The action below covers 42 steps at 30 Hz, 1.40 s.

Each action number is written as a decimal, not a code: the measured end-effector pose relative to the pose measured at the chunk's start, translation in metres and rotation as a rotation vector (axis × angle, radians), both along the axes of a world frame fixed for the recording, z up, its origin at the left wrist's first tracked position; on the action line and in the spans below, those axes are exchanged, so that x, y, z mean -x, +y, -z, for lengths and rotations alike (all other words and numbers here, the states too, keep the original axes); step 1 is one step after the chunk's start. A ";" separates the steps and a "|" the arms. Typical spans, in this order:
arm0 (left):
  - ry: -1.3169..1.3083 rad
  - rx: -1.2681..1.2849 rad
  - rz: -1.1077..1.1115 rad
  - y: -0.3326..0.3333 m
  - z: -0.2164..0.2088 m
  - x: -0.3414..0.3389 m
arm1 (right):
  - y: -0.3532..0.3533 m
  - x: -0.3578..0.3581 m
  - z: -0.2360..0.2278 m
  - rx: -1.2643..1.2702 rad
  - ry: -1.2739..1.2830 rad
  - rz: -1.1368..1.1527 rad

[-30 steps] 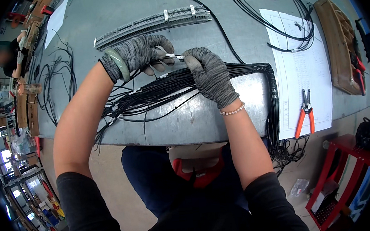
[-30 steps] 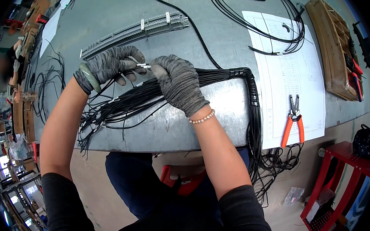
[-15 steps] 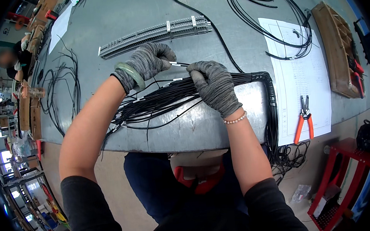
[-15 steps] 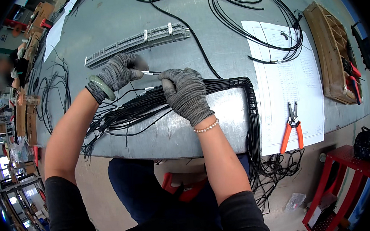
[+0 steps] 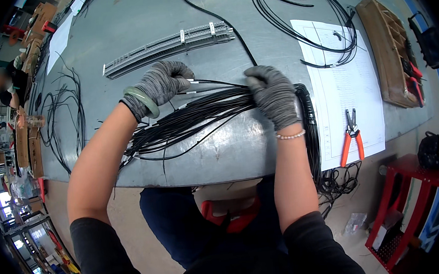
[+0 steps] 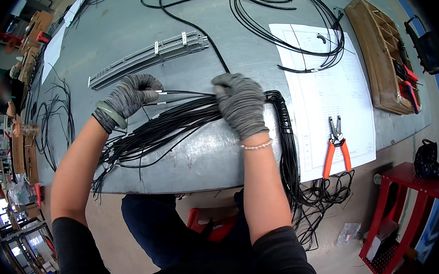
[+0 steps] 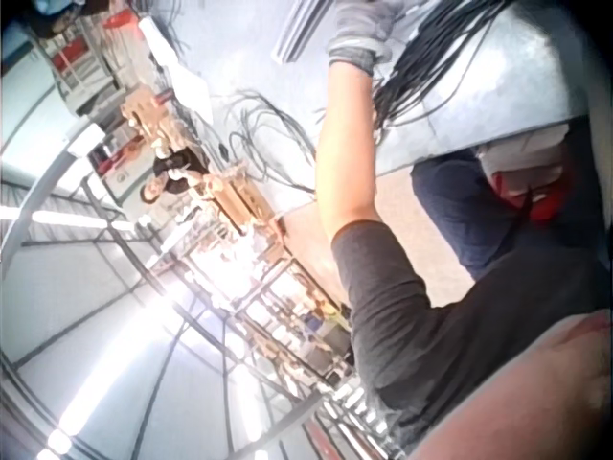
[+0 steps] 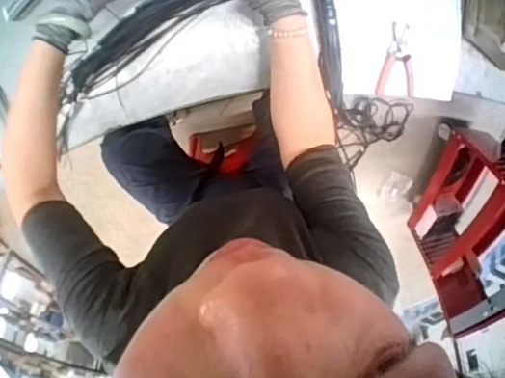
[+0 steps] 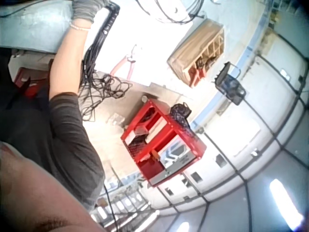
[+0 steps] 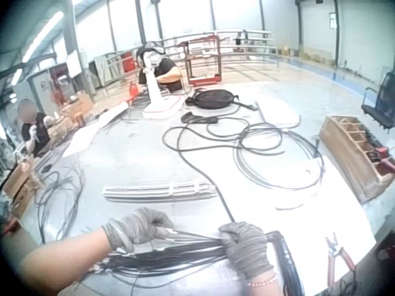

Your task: The person gathers a bundle of black wires on a metal workbench, aligns them, and secures them with a zip tie. They use wire cutters to trim the excess tail of the zip tie. The person repeats this process for multiple wire bundles.

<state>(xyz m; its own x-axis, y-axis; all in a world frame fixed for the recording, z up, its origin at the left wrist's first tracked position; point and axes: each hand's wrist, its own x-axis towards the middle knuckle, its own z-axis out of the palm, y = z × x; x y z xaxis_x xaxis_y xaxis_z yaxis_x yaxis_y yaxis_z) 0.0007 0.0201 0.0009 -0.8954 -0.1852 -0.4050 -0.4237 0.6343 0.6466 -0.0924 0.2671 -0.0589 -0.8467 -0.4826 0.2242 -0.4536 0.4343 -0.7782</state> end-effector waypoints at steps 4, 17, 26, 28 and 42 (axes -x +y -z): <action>-0.115 -0.188 -0.133 0.011 -0.016 0.002 | -0.022 -0.013 0.007 -0.179 0.069 -0.124; -0.188 -0.239 -0.163 -0.005 -0.009 -0.005 | -0.032 -0.015 0.001 0.222 -0.156 0.024; 0.390 -0.122 -0.052 0.062 -0.001 0.023 | -0.013 0.007 -0.011 0.590 -0.541 0.061; 0.363 -0.174 -0.056 0.087 0.010 0.037 | -0.012 0.003 -0.010 0.361 -0.322 -0.009; -0.154 -0.268 0.012 0.113 0.034 0.088 | 0.072 0.020 -0.005 -0.373 0.046 -0.070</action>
